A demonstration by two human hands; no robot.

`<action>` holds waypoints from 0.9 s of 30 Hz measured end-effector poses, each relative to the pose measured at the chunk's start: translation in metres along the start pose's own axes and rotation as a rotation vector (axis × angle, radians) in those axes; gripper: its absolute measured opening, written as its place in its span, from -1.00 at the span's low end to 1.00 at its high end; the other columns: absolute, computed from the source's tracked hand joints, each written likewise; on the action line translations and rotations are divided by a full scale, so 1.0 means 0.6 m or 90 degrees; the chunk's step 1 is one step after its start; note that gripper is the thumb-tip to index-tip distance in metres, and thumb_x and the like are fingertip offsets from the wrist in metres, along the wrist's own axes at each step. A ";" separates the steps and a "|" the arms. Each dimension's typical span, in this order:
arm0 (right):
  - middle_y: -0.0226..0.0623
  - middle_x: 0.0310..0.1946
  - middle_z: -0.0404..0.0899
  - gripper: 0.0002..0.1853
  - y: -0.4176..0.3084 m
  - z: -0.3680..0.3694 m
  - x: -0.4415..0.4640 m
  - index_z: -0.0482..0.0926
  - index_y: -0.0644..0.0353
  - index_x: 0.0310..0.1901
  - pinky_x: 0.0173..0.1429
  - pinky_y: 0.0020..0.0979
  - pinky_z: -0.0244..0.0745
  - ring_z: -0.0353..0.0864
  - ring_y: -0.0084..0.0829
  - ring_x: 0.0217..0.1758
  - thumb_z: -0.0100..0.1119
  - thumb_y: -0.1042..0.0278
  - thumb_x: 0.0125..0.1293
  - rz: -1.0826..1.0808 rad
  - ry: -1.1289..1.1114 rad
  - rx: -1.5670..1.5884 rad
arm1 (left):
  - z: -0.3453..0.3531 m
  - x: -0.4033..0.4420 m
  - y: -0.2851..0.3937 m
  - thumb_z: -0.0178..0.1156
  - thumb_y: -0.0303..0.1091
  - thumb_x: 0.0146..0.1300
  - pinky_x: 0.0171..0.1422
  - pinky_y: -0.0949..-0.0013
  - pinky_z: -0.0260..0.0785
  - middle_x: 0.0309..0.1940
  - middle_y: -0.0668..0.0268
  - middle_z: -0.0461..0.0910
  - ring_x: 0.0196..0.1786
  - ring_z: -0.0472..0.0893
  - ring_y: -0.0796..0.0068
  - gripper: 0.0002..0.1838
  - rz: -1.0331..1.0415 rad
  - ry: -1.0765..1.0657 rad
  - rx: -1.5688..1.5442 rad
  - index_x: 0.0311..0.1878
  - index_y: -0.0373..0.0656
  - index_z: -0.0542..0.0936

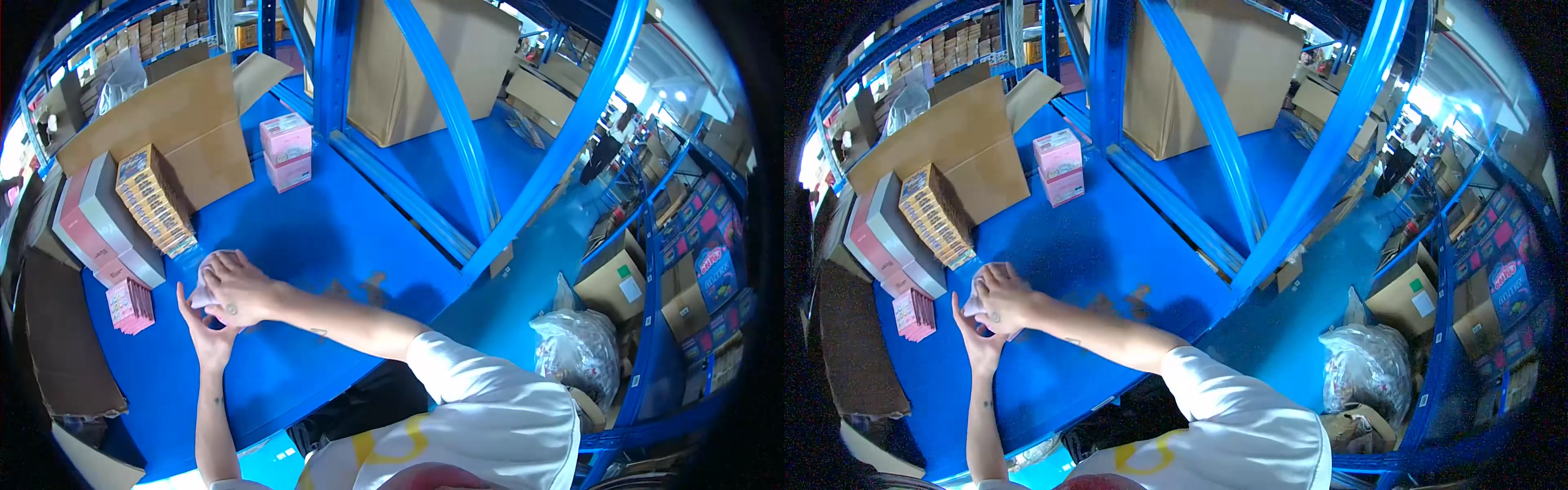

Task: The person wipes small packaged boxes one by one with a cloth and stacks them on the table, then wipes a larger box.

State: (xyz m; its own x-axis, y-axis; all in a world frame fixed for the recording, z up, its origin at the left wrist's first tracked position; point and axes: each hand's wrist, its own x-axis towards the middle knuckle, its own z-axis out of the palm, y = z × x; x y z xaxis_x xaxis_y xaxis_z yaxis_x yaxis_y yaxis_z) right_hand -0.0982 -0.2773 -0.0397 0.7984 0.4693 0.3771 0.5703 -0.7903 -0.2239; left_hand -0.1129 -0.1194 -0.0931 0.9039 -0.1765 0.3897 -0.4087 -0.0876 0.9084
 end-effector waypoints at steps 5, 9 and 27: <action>0.23 0.17 0.42 -0.39 -0.005 0.008 -0.012 0.40 0.47 0.20 0.34 0.13 0.14 0.33 0.15 0.29 0.10 0.07 0.32 0.012 0.061 -0.081 | -0.004 -0.002 -0.022 0.48 -0.61 -0.08 0.28 0.20 0.40 0.37 0.00 0.25 0.27 0.45 0.04 0.25 -0.020 -0.029 -0.034 0.59 -0.02 -0.14; 0.04 0.13 0.51 -0.53 0.008 0.000 -0.012 0.56 0.37 0.04 0.25 0.06 0.22 0.36 -0.01 0.26 0.19 0.17 0.21 -0.178 0.058 0.091 | -0.011 0.002 -0.069 0.49 -0.42 0.01 0.41 0.22 0.30 0.49 0.00 0.10 0.37 0.39 0.10 0.25 0.020 -0.081 -0.293 0.60 -0.01 -0.23; -0.32 -0.40 0.69 -0.74 0.056 -0.065 0.019 0.71 0.18 -0.19 -0.41 -0.46 0.44 0.48 -0.48 -0.55 0.31 0.40 0.02 0.034 0.423 0.581 | -0.037 -0.001 -0.021 0.40 -0.41 0.06 0.45 -0.15 0.12 0.40 -0.03 0.20 0.43 0.24 -0.07 0.08 0.066 0.064 0.049 0.58 0.08 -0.06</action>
